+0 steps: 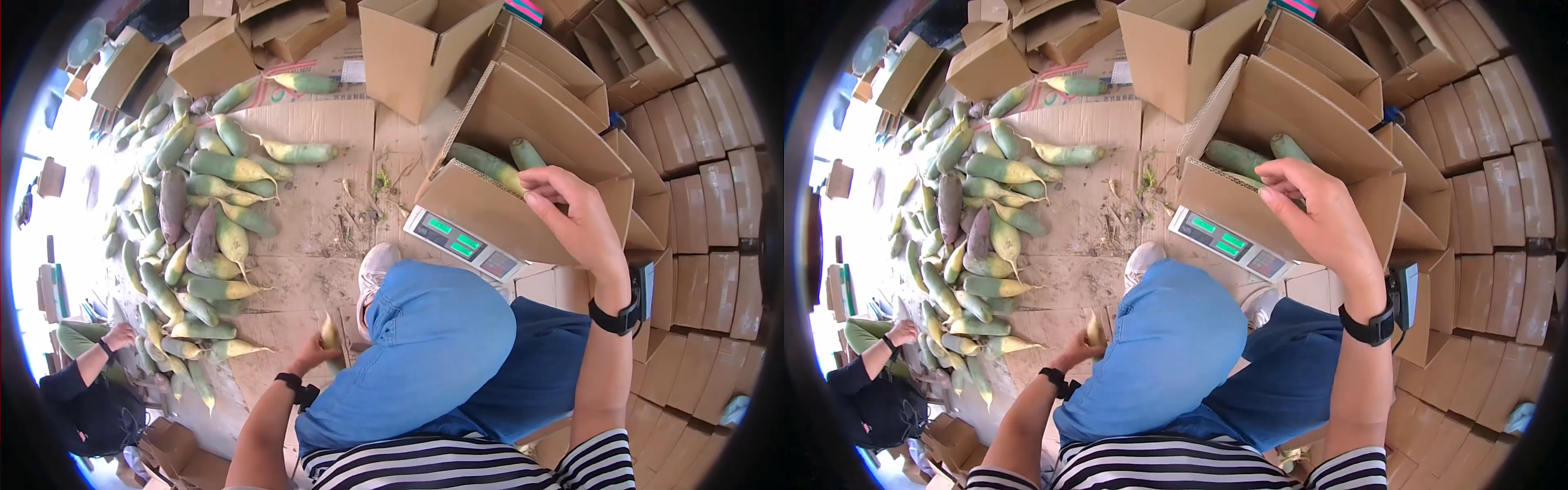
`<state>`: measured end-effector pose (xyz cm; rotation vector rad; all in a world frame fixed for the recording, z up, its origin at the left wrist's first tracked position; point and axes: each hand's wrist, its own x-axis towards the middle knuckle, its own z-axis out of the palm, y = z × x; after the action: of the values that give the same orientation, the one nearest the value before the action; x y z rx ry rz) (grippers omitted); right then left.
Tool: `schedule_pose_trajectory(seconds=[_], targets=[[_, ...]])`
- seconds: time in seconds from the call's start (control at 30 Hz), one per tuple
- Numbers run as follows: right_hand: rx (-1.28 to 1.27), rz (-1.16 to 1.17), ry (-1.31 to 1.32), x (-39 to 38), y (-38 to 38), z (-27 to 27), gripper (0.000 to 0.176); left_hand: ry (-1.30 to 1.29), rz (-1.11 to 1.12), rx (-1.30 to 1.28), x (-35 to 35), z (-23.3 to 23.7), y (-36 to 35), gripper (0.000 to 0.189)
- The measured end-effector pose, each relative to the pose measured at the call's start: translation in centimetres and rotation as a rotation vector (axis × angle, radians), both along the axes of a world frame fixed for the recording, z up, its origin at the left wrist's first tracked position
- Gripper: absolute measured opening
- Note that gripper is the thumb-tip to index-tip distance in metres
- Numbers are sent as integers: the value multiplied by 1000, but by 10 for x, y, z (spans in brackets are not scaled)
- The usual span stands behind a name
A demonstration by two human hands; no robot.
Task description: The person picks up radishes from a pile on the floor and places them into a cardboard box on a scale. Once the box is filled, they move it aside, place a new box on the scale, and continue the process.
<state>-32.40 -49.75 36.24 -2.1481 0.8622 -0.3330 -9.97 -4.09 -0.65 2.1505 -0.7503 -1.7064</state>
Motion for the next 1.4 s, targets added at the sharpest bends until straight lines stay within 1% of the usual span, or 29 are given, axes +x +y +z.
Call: schedule_pose_trajectory(seconds=[0.07,0.13,0.2,0.27,0.3,0.37,0.4,0.43,0.47,0.5,0.57,0.6,0.63,0.67,0.73,0.77,0.8,0.83,0.87,0.93,0.97,1.0,1.07,1.1,1.13,1.2,1.23,1.3,1.4], targets=[[-8,0,-6,1,1,4,25,168,423,-237,30,48,-30,46],[-26,11,-19,4,4,7,25,144,648,-287,56,123,-78,40],[-34,46,-77,6,7,5,24,94,768,-507,75,173,-111,38],[-53,151,-77,11,13,6,24,147,755,-846,74,265,-167,39],[-75,216,-96,16,17,11,26,145,756,-991,60,299,-189,43],[-98,331,-177,22,23,21,41,167,671,-1094,42,344,-218,46],[-120,304,-176,25,31,29,41,182,616,-1170,31,360,-231,48],[54,322,-345,29,40,34,45,202,591,-1181,18,376,-246,48],[227,346,-518,30,43,39,49,242,483,-1166,5,390,-262,50],[209,332,-519,29,43,43,49,277,376,-1151,-6,399,-276,51],[290,295,-540,23,38,47,50,271,333,-1144,-29,403,-299,52],[279,286,-543,15,31,49,50,255,309,-1125,-35,405,-306,54],[247,197,-477,4,18,52,49,70,247,-1049,-35,406,-304,60],[215,110,-411,-8,5,56,49,72,237,-1056,-32,405,-295,60],[78,-63,-139,-34,-15,65,48,-325,-171,-936,-31,400,-269,62],[-264,-114,-20,-44,-27,50,46,-319,-182,-937,-35,399,-262,62],[-261,-120,-17,-48,-35,40,46,-524,-424,-957,-40,399,-255,61],[-327,-190,209,-50,-42,32,46,-730,-665,-962,-43,398,-252,60],[-388,-261,436,-52,-48,21,47,-725,-672,-959,-45,396,-252,60],[-316,-218,466,-49,-65,-6,47,-809,-544,-937,-48,393,-253,50],[-254,-168,494,-46,-71,-20,47,-806,-554,-938,-48,393,-254,50],[-251,-174,494,-44,-73,-34,47,-783,-556,-947,-47,393,-255,49],[-274,-160,259,-40,-77,-58,47,-757,-562,-954,-44,392,-255,48],[-274,-174,281,-37,-78,-61,49,-767,-558,-968,-43,391,-255,49],[-271,-174,285,-38,-79,-63,49,-777,-552,-982,-42,389,-254,49],[-305,-100,508,-38,-78,-61,45,-757,-538,-993,-40,389,-254,49],[-305,-94,509,-37,-74,-50,45,-742,-524,-1005,-38,389,-254,48],[-229,79,564,-40,-66,-27,42,-705,-489,-1010,-33,386,-253,48],[-312,14,472,-42,-55,-11,39,-661,-459,-1034,-30,386,-254,46]])
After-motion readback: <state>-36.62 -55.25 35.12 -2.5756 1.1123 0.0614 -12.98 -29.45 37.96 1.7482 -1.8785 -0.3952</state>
